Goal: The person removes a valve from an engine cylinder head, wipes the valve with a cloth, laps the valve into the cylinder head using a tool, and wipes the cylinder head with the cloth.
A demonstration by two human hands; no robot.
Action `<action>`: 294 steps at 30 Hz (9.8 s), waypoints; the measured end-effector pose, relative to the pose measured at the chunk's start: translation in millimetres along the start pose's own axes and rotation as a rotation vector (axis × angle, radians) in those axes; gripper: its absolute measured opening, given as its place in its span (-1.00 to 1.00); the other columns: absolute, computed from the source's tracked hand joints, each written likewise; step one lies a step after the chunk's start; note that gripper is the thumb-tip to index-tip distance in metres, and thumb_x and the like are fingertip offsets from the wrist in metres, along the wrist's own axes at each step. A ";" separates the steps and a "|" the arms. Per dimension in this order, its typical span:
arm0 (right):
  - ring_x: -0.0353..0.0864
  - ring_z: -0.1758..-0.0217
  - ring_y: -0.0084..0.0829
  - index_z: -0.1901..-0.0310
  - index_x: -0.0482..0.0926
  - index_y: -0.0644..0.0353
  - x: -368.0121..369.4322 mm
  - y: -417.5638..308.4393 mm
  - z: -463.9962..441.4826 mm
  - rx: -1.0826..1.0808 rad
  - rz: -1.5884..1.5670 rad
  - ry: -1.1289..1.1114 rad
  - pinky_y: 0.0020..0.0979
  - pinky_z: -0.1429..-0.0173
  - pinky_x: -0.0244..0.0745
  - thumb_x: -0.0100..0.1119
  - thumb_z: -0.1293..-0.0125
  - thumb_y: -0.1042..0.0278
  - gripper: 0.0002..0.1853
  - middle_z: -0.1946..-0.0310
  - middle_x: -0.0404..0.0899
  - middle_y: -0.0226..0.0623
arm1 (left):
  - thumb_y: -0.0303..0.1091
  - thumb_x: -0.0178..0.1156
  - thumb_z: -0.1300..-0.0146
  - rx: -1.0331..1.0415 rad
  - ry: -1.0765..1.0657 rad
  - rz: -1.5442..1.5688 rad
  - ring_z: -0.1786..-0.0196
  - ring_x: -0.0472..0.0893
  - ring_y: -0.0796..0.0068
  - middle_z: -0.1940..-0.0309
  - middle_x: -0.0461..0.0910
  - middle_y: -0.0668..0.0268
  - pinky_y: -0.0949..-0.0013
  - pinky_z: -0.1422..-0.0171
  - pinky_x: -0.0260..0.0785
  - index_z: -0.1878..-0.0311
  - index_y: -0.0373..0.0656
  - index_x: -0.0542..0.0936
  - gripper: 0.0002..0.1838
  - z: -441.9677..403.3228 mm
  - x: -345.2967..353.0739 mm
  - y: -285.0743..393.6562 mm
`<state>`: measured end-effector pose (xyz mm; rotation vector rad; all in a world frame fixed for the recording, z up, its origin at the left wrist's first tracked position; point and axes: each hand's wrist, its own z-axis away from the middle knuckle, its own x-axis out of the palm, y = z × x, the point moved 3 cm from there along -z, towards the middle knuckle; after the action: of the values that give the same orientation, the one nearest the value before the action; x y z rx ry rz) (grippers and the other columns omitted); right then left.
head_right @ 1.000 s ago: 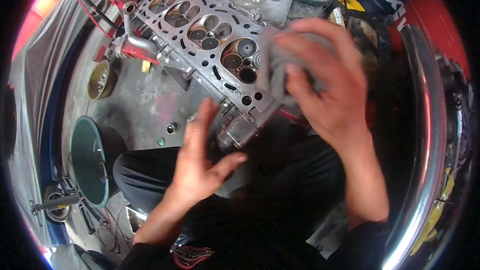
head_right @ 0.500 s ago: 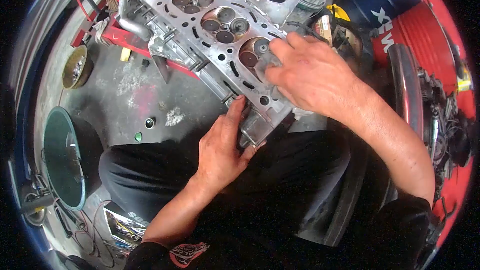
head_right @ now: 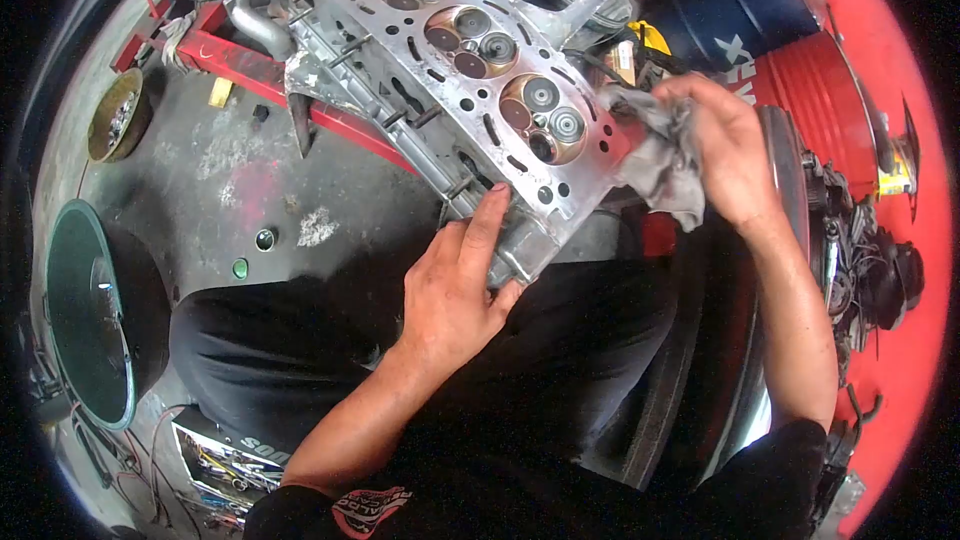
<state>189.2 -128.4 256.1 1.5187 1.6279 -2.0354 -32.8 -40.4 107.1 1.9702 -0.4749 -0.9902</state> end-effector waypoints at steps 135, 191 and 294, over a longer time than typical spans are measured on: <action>0.48 -0.07 -0.19 -0.04 0.54 0.43 95.4 26.8 12.0 -0.463 -0.315 0.438 -0.23 0.16 0.60 0.09 -0.34 0.33 -0.65 -0.08 0.45 -0.06 | -0.28 -0.09 -0.33 -1.313 0.185 -0.660 -0.06 0.59 0.18 0.10 0.64 0.16 0.11 -0.12 0.44 0.11 -0.12 0.56 -0.74 475.2 -48.2 -255.3; 0.62 0.17 -0.57 -0.05 0.55 0.26 103.3 110.1 20.7 0.033 -1.326 1.276 -0.56 0.22 0.51 0.20 -0.39 0.32 -0.72 0.13 0.64 -0.36 | -0.24 0.16 -0.23 0.797 -0.881 -1.676 0.33 0.65 0.34 0.49 0.63 0.30 0.29 0.23 0.53 0.41 -0.12 0.64 -0.81 -163.2 -3.1 117.2; 0.56 0.06 -0.40 -0.03 0.49 0.30 102.1 87.8 23.2 0.074 -0.684 1.124 -0.39 -0.09 0.45 0.36 -0.01 0.55 -0.52 0.10 0.55 -0.22 | -0.37 0.12 -0.15 0.418 -1.122 -1.589 0.22 0.71 0.19 0.38 0.70 0.18 0.17 0.14 0.57 0.36 -0.13 0.70 -0.83 -176.7 16.8 133.2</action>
<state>180.3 -136.2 120.0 2.6852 2.7555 -1.4286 122.2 -32.9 265.6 1.6924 0.5790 -3.2043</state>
